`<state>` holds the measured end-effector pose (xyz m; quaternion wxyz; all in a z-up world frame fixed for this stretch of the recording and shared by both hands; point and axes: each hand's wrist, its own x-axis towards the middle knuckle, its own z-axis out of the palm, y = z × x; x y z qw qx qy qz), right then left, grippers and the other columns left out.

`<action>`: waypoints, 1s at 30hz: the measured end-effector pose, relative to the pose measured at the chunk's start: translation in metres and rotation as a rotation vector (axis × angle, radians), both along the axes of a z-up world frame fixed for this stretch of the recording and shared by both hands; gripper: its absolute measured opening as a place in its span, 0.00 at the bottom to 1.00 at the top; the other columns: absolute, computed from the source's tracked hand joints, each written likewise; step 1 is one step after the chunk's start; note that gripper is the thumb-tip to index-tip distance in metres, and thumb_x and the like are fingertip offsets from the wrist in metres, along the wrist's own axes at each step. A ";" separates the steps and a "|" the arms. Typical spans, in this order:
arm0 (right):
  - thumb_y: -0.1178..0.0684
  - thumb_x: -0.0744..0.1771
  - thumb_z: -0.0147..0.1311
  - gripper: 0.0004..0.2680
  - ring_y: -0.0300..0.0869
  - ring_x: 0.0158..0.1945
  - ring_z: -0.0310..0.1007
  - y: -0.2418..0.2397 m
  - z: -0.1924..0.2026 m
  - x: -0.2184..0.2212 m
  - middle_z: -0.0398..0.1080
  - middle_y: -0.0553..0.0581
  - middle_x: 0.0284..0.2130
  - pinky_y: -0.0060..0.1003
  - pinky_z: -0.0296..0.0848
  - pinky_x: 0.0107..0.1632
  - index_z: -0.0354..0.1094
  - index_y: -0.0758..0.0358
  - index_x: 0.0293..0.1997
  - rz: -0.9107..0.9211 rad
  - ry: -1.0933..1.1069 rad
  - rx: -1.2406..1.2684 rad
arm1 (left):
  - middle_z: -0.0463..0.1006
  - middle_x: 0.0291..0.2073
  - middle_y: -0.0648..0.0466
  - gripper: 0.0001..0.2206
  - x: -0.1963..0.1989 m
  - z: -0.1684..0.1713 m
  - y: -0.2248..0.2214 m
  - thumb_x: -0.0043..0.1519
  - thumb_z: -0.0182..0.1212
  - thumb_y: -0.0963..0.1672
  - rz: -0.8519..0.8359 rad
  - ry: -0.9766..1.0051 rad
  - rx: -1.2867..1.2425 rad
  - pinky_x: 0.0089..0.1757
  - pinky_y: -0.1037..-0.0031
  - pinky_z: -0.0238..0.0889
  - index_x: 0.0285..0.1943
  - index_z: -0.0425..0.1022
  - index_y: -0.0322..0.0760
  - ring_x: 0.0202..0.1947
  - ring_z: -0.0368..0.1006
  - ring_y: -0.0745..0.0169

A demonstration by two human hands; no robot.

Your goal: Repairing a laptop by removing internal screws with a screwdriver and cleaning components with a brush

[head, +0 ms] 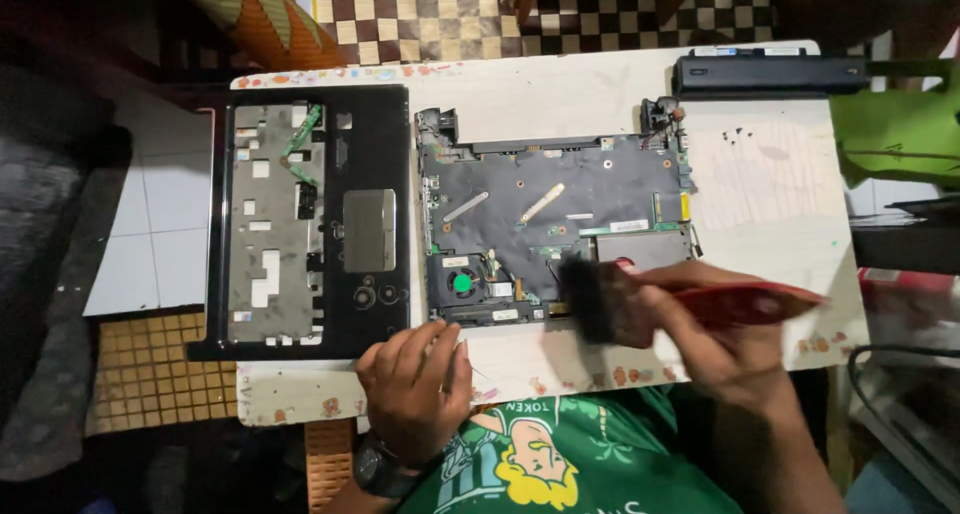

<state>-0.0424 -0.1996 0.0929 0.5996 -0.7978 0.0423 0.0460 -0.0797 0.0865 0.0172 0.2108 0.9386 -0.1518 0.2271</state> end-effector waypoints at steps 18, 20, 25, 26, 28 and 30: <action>0.61 0.68 0.58 0.03 0.41 0.39 0.75 -0.020 0.005 -0.015 0.76 0.60 0.39 0.28 0.73 0.43 0.73 0.69 0.44 -0.299 -0.058 -0.179 | 0.74 0.45 0.47 0.11 0.041 0.018 -0.020 0.62 0.68 0.41 -0.301 0.281 -0.018 0.42 0.61 0.61 0.51 0.76 0.32 0.44 0.66 0.48; 0.61 0.68 0.58 0.03 0.41 0.39 0.75 -0.018 0.007 -0.014 0.76 0.60 0.39 0.28 0.73 0.44 0.74 0.68 0.44 -0.298 -0.052 -0.165 | 0.73 0.45 0.48 0.10 0.044 0.022 -0.019 0.62 0.67 0.41 -0.309 0.286 -0.033 0.42 0.62 0.60 0.50 0.75 0.32 0.42 0.66 0.49; 0.60 0.69 0.58 0.03 0.40 0.38 0.75 -0.016 0.012 -0.012 0.76 0.59 0.39 0.27 0.71 0.43 0.74 0.68 0.44 -0.313 -0.031 -0.197 | 0.71 0.43 0.48 0.07 0.049 0.028 -0.018 0.63 0.63 0.40 -0.342 0.356 -0.067 0.40 0.63 0.56 0.48 0.74 0.33 0.40 0.64 0.50; 0.60 0.69 0.58 0.03 0.39 0.38 0.74 -0.015 0.014 -0.012 0.76 0.59 0.38 0.27 0.70 0.43 0.74 0.67 0.44 -0.322 -0.020 -0.214 | 0.70 0.43 0.49 0.07 0.049 0.027 -0.018 0.63 0.63 0.40 -0.346 0.374 -0.046 0.40 0.63 0.56 0.48 0.73 0.34 0.40 0.63 0.50; 0.60 0.69 0.58 0.03 0.39 0.38 0.74 -0.014 0.015 -0.011 0.76 0.58 0.38 0.27 0.69 0.43 0.74 0.67 0.44 -0.331 -0.008 -0.232 | 0.69 0.42 0.49 0.08 0.050 0.028 -0.018 0.63 0.63 0.40 -0.350 0.391 -0.027 0.40 0.63 0.55 0.48 0.73 0.34 0.39 0.62 0.50; 0.61 0.69 0.58 0.03 0.40 0.38 0.74 -0.016 0.013 -0.011 0.76 0.60 0.38 0.27 0.69 0.43 0.74 0.69 0.44 -0.324 -0.049 -0.223 | 0.69 0.41 0.49 0.07 0.052 0.031 -0.018 0.62 0.64 0.39 -0.370 0.399 -0.061 0.39 0.64 0.55 0.45 0.71 0.34 0.38 0.61 0.51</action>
